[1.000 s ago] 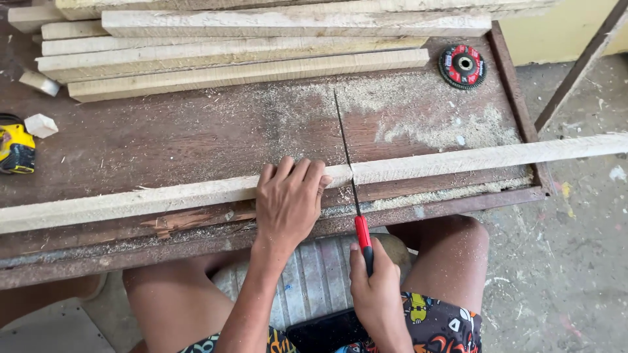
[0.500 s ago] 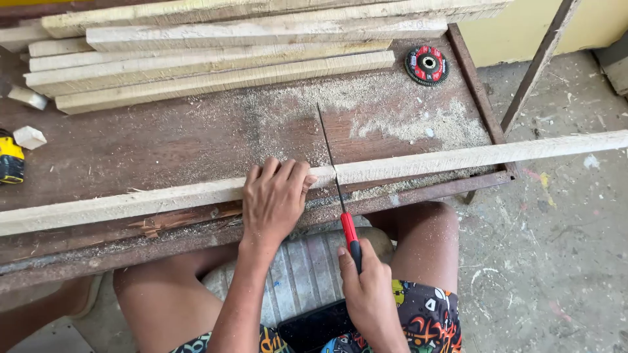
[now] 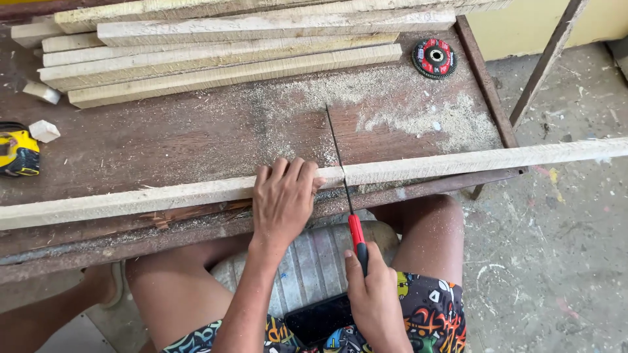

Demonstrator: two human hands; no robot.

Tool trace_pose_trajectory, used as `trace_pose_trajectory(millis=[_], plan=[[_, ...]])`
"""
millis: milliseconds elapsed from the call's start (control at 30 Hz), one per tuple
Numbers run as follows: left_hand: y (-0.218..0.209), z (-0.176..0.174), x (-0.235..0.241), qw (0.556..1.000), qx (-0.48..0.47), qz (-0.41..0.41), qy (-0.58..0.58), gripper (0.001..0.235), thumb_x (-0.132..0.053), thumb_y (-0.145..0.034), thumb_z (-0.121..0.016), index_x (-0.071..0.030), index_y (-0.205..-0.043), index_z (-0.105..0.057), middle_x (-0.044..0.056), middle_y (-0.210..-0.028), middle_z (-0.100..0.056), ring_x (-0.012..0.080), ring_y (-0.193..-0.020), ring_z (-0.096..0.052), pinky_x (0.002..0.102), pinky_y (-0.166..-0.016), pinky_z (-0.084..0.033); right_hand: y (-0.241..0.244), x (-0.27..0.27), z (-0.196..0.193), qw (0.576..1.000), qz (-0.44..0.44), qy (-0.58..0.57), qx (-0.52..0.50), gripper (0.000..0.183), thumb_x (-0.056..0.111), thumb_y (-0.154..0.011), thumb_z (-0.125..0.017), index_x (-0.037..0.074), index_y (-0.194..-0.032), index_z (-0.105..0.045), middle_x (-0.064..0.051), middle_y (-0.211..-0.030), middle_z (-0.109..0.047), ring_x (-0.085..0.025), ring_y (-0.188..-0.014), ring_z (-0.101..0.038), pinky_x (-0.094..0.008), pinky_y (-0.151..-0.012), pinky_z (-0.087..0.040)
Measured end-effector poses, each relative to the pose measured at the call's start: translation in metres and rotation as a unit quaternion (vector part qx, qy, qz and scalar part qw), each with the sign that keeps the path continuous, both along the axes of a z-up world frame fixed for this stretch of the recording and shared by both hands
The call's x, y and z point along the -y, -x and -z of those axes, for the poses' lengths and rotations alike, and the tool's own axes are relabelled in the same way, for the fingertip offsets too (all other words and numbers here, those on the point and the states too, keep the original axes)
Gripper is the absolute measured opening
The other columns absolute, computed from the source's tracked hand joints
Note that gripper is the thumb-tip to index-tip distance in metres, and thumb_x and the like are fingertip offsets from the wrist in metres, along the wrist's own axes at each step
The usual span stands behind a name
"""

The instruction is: Sawing a thin wooden strip into two pieces using a hand saw on a workbench.

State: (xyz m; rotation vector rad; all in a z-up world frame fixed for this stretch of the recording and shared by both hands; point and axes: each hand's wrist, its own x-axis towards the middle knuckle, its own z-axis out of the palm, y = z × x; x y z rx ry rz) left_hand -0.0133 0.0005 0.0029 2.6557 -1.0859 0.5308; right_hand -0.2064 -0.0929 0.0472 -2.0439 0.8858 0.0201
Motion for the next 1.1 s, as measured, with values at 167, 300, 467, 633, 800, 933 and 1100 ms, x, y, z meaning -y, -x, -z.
trace_pose_trajectory(millis=[167, 300, 467, 633, 800, 933, 1100], plan=[[0.010, -0.010, -0.005, 1.000, -0.003, 0.000, 0.022, 0.022, -0.036, -0.108, -0.048, -0.019, -0.110, -0.061, -0.002, -0.097, -0.068, 0.0200, -0.083, -0.054, 0.038, -0.072, -0.039, 0.003, -0.002, 0.014, 0.997, 0.013, -0.061, 0.052, 0.032, 0.030, -0.103, -0.054, 0.012, -0.079, -0.045, -0.002, -0.050, -0.052, -0.017, -0.044, -0.047, -0.036, -0.048, -0.040], [0.013, -0.012, -0.002, 0.999, 0.018, -0.011, -0.029, 0.043, -0.058, -0.105, -0.044, -0.018, -0.112, -0.059, 0.000, -0.106, -0.061, 0.0211, -0.090, -0.052, 0.041, -0.079, -0.042, 0.002, -0.003, 0.014, 0.996, 0.004, -0.052, 0.074, 0.034, 0.028, -0.104, -0.053, 0.012, -0.076, -0.042, -0.003, -0.048, -0.050, -0.017, -0.040, -0.048, -0.037, -0.045, -0.039], [0.021, -0.018, -0.003, 1.000, -0.007, -0.023, -0.010, 0.044, -0.059, -0.099, -0.054, -0.020, -0.117, -0.061, -0.002, -0.113, -0.067, 0.0242, -0.098, -0.056, 0.044, -0.083, -0.043, 0.006, -0.013, 0.009, 0.999, 0.012, 0.000, 0.043, 0.030, 0.030, -0.103, -0.054, 0.012, -0.080, -0.046, -0.007, -0.052, -0.054, -0.026, -0.045, -0.050, -0.042, -0.053, -0.039], [0.016, -0.003, 0.002, 0.999, -0.037, -0.026, -0.020, 0.050, -0.061, -0.098, -0.053, -0.022, -0.128, -0.062, -0.002, -0.124, -0.069, 0.0258, -0.107, -0.058, 0.048, -0.090, -0.044, 0.009, -0.009, -0.001, 1.000, -0.005, 0.009, 0.028, 0.030, 0.032, -0.104, -0.051, 0.012, -0.082, -0.049, -0.003, -0.052, -0.052, -0.025, -0.047, -0.045, -0.043, -0.055, -0.035], [0.015, 0.003, 0.000, 0.998, -0.061, -0.020, -0.024, 0.050, -0.052, -0.098, -0.058, -0.022, -0.138, -0.058, 0.001, -0.134, -0.067, 0.0297, -0.120, -0.059, 0.057, -0.098, -0.045, 0.013, -0.009, 0.009, 0.999, -0.012, 0.016, 0.034, 0.029, 0.033, -0.105, -0.050, 0.013, -0.085, -0.050, -0.002, -0.054, -0.046, -0.024, -0.049, -0.041, -0.043, -0.059, -0.034], [0.012, 0.005, 0.003, 0.998, -0.049, -0.021, -0.038, 0.051, -0.059, -0.098, -0.053, -0.022, -0.133, -0.059, 0.000, -0.130, -0.068, 0.0290, -0.117, -0.059, 0.056, -0.097, -0.045, 0.009, -0.008, 0.000, 0.997, -0.015, -0.004, 0.072, 0.030, 0.034, -0.103, -0.050, 0.014, -0.080, -0.048, 0.001, -0.051, -0.056, -0.018, -0.042, -0.053, -0.038, -0.056, -0.046], [0.017, 0.005, 0.003, 0.999, -0.029, -0.032, -0.021, 0.042, -0.037, -0.096, -0.063, -0.023, -0.136, -0.057, -0.001, -0.132, -0.066, 0.0307, -0.119, -0.056, 0.052, -0.095, -0.042, 0.008, -0.012, -0.017, 0.999, 0.010, -0.008, 0.033, 0.029, 0.031, -0.103, -0.051, 0.011, -0.081, -0.048, -0.005, -0.057, -0.059, -0.025, -0.050, -0.056, -0.043, -0.058, -0.043]])
